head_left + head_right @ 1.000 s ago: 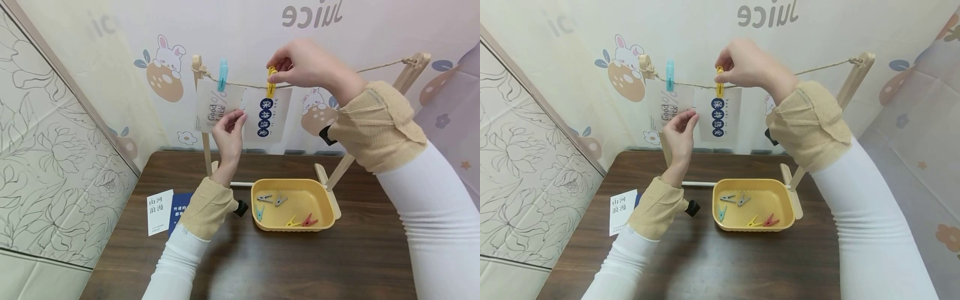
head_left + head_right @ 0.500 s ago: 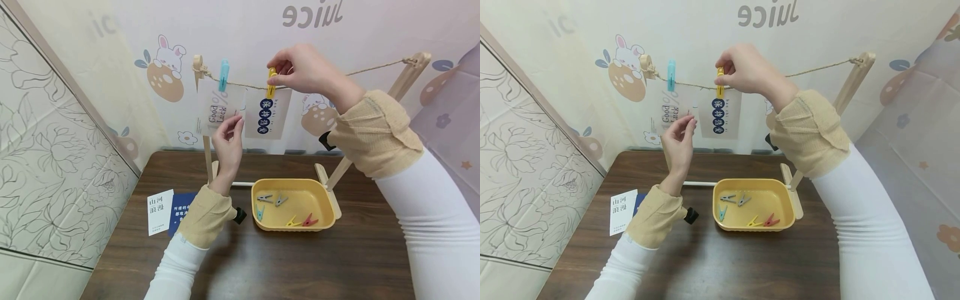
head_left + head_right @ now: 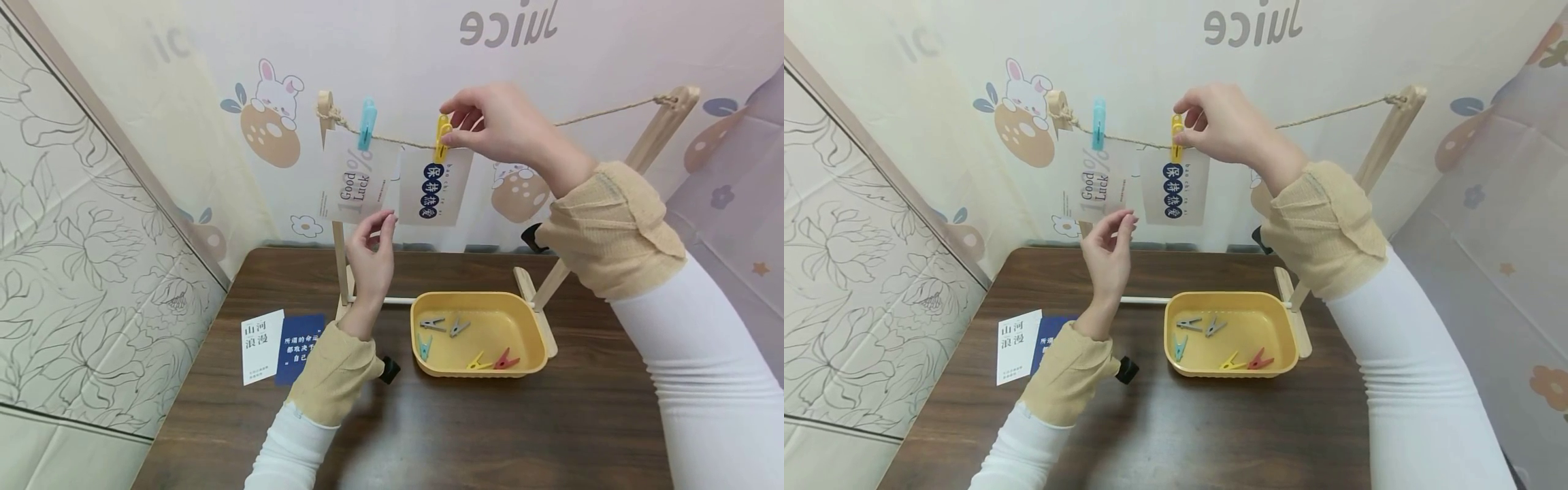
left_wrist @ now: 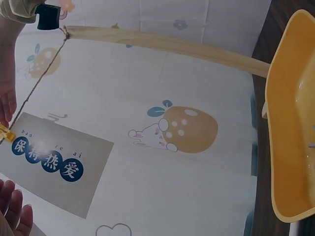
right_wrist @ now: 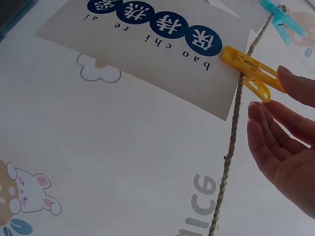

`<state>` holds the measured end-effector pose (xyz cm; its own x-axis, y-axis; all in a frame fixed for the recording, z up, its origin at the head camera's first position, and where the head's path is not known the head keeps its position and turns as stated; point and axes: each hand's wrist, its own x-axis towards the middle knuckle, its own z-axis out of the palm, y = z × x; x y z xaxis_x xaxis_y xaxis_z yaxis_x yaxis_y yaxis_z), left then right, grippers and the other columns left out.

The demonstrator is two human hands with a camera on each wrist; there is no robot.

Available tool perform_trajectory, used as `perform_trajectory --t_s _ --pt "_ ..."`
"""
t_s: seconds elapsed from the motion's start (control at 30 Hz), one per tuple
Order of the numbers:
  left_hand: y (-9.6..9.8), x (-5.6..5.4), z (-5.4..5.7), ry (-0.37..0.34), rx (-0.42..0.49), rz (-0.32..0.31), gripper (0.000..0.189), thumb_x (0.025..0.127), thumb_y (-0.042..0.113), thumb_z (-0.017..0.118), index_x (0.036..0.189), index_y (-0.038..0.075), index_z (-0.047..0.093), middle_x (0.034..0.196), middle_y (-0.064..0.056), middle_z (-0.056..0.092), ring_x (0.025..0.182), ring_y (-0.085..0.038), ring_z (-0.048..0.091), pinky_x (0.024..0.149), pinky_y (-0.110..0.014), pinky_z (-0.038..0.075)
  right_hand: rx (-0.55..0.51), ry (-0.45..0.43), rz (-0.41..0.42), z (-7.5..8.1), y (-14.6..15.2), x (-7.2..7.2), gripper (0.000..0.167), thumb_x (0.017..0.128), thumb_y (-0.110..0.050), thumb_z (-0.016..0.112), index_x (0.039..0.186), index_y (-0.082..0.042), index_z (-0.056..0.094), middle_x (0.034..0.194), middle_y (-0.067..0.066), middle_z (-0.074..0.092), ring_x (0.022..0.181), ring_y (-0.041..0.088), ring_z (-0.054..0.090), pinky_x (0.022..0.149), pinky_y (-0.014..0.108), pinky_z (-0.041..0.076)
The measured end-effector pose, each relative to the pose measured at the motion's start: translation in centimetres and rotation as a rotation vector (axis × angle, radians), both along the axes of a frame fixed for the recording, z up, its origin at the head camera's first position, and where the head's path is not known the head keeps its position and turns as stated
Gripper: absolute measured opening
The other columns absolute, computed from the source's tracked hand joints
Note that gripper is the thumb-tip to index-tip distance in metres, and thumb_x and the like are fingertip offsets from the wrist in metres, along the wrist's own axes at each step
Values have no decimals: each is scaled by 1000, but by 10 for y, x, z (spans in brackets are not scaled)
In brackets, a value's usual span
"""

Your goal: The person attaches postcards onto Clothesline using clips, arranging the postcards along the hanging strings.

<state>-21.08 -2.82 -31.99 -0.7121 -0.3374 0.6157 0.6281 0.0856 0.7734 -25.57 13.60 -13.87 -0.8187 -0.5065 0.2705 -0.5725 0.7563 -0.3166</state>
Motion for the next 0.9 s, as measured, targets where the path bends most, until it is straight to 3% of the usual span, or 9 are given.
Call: perform_trajectory --t_s 0.2,0.4,0.63,0.9 --pt "0 10 0 -21 1 -12 16 86 4 55 93 -9 62 84 -18 63 78 -20 56 62 -30 47 -93 54 -17 -6 3 4 39 85 -16 59 119 2 52 101 16 56 89 24 53 82 35 43" --pt "3 29 9 -48 -23 4 13 84 -4 55 92 -13 60 84 -22 61 77 -24 56 61 -29 46 -220 201 -40 -17 7 13 32 85 -12 59 113 2 56 105 14 57 89 20 53 81 32 43" --pt "0 18 -19 -14 -69 10 15 85 4 57 93 -6 64 85 -15 63 76 -21 57 59 -31 45 -359 322 -59 -31 12 24 25 83 -10 61 105 0 61 97 9 60 82 14 54 74 23 44" --pt "-2 21 -30 27 -145 22 15 86 10 57 92 -2 65 83 -11 64 73 -17 57 58 -27 47 -403 374 -60 -52 16 34 21 84 -10 60 100 2 64 91 9 62 81 11 53 72 17 41"
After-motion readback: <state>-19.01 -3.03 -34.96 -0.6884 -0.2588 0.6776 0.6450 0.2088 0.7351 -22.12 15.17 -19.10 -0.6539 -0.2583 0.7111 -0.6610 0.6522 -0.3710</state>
